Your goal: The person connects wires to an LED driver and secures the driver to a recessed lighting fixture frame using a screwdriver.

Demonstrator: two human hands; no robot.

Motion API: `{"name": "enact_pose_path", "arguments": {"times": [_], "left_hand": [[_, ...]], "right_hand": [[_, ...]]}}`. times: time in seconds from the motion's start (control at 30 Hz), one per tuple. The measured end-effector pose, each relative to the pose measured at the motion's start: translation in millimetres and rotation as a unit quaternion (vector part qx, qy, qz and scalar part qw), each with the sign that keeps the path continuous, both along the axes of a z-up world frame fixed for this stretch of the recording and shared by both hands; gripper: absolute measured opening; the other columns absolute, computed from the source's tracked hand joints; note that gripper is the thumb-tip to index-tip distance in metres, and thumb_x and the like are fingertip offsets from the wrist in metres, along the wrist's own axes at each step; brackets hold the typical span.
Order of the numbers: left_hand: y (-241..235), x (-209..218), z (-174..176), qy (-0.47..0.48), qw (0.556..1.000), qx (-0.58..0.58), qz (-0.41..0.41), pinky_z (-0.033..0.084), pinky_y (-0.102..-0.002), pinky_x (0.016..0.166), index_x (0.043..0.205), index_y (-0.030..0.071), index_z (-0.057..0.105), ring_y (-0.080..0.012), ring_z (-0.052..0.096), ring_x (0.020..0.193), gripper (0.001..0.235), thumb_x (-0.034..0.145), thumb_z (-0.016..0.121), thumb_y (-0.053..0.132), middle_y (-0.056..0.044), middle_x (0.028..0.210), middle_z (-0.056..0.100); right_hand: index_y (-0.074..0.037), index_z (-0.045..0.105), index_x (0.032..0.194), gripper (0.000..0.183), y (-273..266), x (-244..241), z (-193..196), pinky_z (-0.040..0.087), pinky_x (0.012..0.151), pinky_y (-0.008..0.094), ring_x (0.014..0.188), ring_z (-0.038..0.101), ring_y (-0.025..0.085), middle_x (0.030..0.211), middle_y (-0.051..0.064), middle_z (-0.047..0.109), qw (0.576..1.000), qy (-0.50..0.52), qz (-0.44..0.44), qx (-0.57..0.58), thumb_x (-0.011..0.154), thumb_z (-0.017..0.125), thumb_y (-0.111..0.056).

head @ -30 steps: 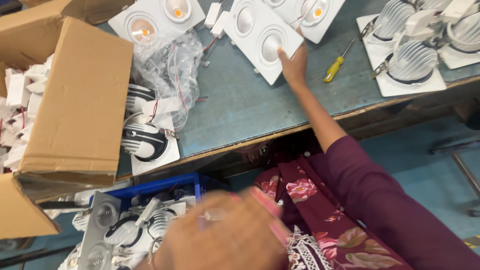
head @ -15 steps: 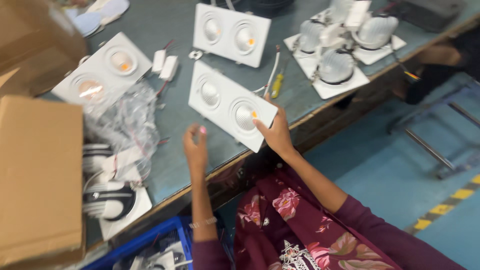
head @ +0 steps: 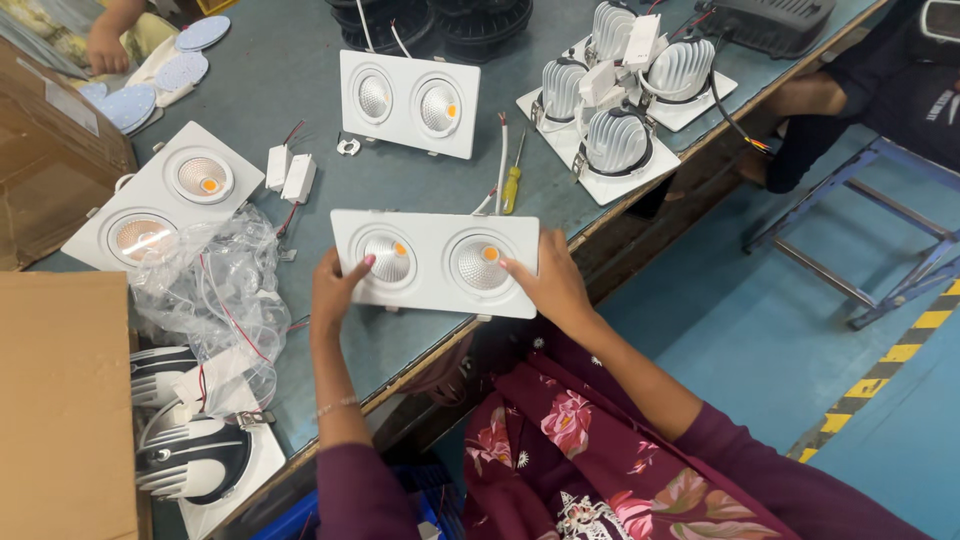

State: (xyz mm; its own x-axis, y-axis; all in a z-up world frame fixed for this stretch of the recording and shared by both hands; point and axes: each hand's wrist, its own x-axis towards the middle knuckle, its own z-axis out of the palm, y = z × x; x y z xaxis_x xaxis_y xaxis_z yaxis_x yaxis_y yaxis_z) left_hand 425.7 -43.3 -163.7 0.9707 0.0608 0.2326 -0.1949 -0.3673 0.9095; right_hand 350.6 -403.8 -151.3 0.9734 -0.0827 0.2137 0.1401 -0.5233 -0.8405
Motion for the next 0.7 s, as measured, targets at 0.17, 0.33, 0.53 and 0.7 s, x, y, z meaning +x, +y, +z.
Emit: {"name": "enact_pose_path", "arguments": {"times": [0.17, 0.33, 0.53, 0.7], "left_hand": [[-33.7, -61.7, 10.7, -0.039, 0.995, -0.079, 0.043, 0.051, -0.03, 0.087, 0.12, -0.001, 0.06, -0.015, 0.066, 0.095, 0.044, 0.084, 0.08, 0.013, -0.009, 0.106, 0.071], [-38.0, -113.3, 49.8, -0.098, 0.989, -0.091, 0.065, 0.05, -0.03, 0.092, 0.122, 0.0, 0.06, -0.0151, 0.064, 0.1, 0.046, 0.082, 0.08, 0.011, -0.01, 0.112, 0.068], [-43.4, -179.6, 101.2, -0.16, 0.969, 0.067, 0.177, 0.051, -0.028, 0.075, 0.103, 0.001, 0.06, -0.0128, 0.065, 0.08, 0.032, 0.085, 0.085, 0.013, -0.009, 0.091, 0.07], [-61.7, -201.4, 113.5, -0.22, 0.927, 0.175, 0.247, 0.05, -0.03, 0.062, 0.098, 0.003, 0.066, -0.0148, 0.064, 0.064, 0.023, 0.087, 0.084, 0.012, -0.008, 0.079, 0.07]], "right_hand": [[-0.001, 0.064, 0.121, 0.05, -20.9, 14.6, 11.7, 0.054, 0.088, 0.04, 0.102, 0.072, 0.03, 0.11, 0.019, 0.074, 0.997, -0.057, 0.044, 0.039, 0.085, 0.08, -0.031], [-0.001, 0.067, 0.116, 0.053, -32.3, 35.5, 11.5, 0.058, 0.077, 0.035, 0.089, 0.077, 0.02, 0.099, 0.013, 0.078, 0.989, -0.013, 0.128, 0.075, 0.08, 0.084, -0.035], [0.0, 0.069, 0.114, 0.055, 27.6, 92.4, -19.5, 0.059, 0.078, 0.032, 0.086, 0.075, 0.02, 0.097, 0.011, 0.078, 0.976, 0.018, 0.196, 0.096, 0.078, 0.087, -0.037], [0.002, 0.065, 0.125, 0.064, 95.1, 125.1, -31.7, 0.054, 0.092, 0.033, 0.11, 0.071, 0.021, 0.115, 0.017, 0.075, 0.959, -0.069, 0.226, 0.157, 0.085, 0.081, -0.045]]}}
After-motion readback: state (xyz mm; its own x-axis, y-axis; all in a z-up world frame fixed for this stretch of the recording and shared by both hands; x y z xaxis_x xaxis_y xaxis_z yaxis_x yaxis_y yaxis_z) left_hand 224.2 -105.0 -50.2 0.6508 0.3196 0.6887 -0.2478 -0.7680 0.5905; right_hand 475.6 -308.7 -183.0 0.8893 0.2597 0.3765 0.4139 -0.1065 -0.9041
